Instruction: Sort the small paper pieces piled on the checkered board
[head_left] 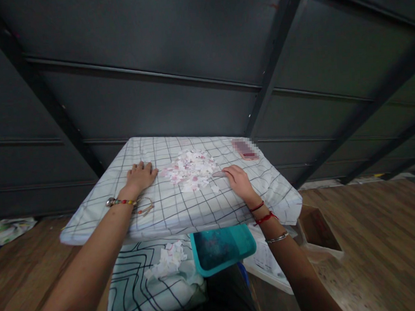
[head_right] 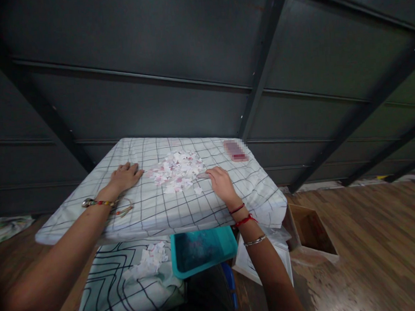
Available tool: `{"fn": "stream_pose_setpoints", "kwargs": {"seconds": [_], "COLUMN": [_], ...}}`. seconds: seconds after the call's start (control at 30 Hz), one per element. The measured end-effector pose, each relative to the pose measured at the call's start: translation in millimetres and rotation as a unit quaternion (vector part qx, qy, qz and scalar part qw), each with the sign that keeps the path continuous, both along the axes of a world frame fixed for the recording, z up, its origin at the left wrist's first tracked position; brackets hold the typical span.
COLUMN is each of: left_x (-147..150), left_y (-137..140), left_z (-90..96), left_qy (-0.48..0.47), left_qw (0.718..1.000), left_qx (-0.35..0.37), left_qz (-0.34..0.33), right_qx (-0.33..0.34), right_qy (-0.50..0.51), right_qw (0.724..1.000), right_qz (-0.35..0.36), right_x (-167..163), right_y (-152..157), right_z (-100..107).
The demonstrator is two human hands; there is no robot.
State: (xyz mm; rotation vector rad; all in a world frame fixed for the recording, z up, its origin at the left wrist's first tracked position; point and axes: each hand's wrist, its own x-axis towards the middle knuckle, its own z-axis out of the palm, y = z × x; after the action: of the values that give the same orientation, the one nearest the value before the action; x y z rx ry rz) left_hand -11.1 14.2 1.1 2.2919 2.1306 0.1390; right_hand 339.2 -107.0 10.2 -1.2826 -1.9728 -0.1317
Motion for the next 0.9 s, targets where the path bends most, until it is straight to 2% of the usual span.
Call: {"fn": "stream_pose_setpoints", "kwargs": {"seconds": [0.1, 0.3, 0.63, 0.8, 0.9], "left_x": [0.3, 2.5, 1.9, 2.1, 2.6], "left_y": [-0.7, -4.5, -4.1, -4.6, -4.9], "left_z": [0.4, 3.7, 2.7, 3.5, 4.5], "left_qy": [-0.002, 0.001, -0.012, -0.016, -0.016], "left_qw": [1.0, 1.0, 1.0, 1.0, 1.0], "left_qx": [0.003, 0.007, 0.009, 0.004, -0.001], "left_qz": [-0.002, 0.0, 0.004, 0.002, 0.005], "right_qx": [-0.005, -0.027, -0.009, -0.002, -0.004], "right_qy": [-0.011, -0.065, -0.088, -0.078, -0.082], "right_qw": [1.0, 0.997, 0.994, 0.996, 0.995], "right_qz": [-0.002, 0.037, 0.067, 0.045, 0.056], "right_x": [-3.3, -12.8, -16.3, -14.3, -14.6], "right_y": [3.7, -1.6, -5.3, -6.8, -7.6], "right_z": [-0.6, 1.9, 4.7, 4.8, 4.5]}}
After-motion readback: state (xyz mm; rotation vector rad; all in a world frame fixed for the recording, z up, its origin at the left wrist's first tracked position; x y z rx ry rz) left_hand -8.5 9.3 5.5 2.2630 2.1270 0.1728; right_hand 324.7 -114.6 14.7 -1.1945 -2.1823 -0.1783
